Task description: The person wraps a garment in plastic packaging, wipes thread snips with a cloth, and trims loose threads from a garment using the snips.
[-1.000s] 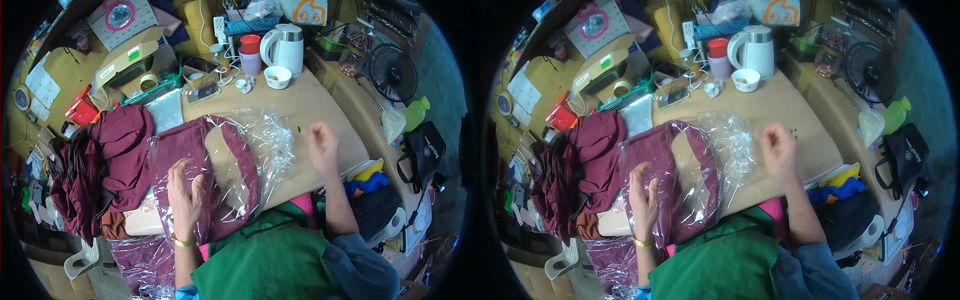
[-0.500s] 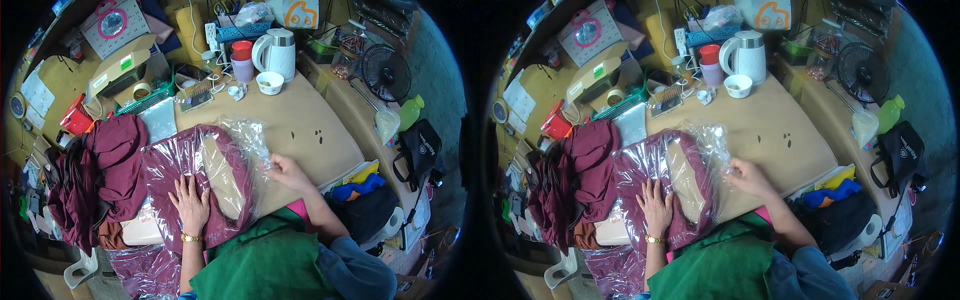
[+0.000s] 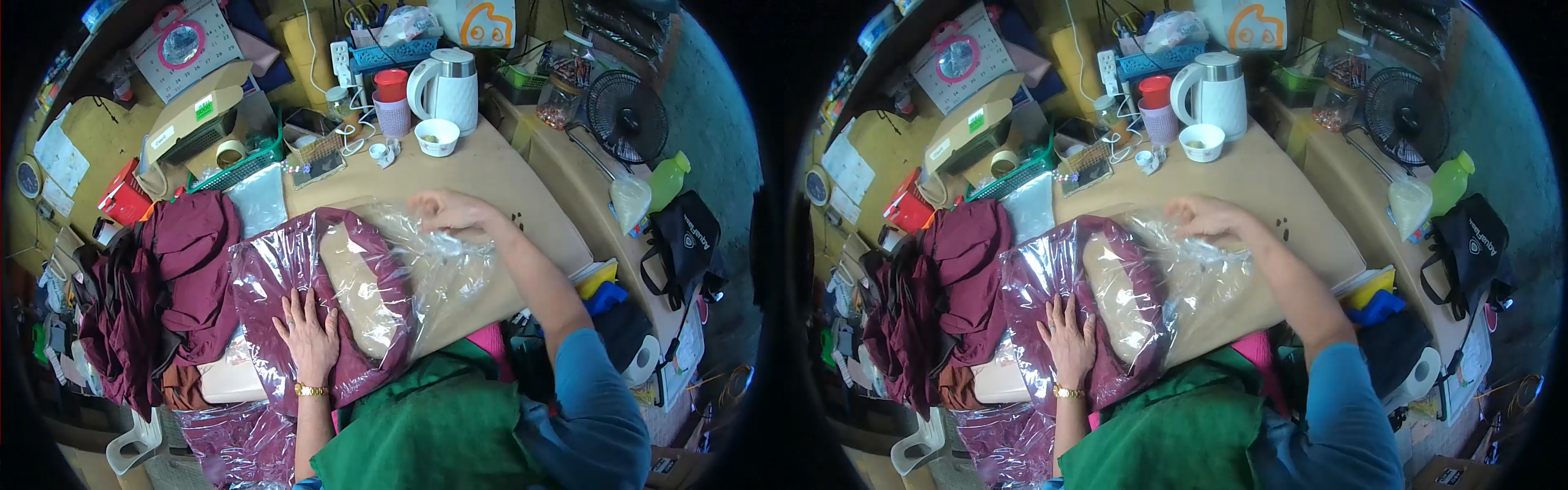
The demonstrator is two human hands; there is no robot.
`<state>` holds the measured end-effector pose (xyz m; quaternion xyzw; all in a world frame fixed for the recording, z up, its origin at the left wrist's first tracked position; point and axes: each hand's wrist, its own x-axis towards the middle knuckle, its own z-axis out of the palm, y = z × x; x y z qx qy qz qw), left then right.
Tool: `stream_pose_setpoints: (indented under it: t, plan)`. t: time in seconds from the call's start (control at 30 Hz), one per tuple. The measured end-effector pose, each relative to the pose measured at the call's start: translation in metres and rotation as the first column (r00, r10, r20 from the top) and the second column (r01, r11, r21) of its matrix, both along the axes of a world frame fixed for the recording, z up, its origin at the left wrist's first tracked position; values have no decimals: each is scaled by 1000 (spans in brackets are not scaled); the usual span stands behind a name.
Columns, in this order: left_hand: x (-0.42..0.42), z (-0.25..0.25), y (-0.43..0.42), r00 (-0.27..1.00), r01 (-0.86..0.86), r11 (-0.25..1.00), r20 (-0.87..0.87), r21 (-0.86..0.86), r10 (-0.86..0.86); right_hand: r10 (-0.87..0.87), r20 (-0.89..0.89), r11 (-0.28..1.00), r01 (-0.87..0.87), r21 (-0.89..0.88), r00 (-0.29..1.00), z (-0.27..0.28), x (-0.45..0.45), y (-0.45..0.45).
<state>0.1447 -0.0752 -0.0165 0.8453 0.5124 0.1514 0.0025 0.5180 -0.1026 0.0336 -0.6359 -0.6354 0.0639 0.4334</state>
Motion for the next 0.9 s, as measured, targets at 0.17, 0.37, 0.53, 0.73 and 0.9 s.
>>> stream_pose_setpoints:
  t: [0.17,0.37,0.53,0.73,0.9]
  plan:
    - [-1,3,-1,998,49,999,48,-17,-48,-293,-621,956,236,-174,727,-11,106,11]
    - [2,5,-1,982,43,999,184,5,-43,-384,-621,867,35,-497,683,10,54,-86]
    - [52,91,-44,732,473,881,549,19,-404,174,-740,880,-440,-180,650,-5,-47,-81]
    - [131,153,-4,423,518,855,875,-20,-235,255,-625,926,0,377,738,54,-95,-78]
    - [63,270,8,-410,591,786,907,183,97,-188,-877,978,170,-124,443,-11,-76,-105]
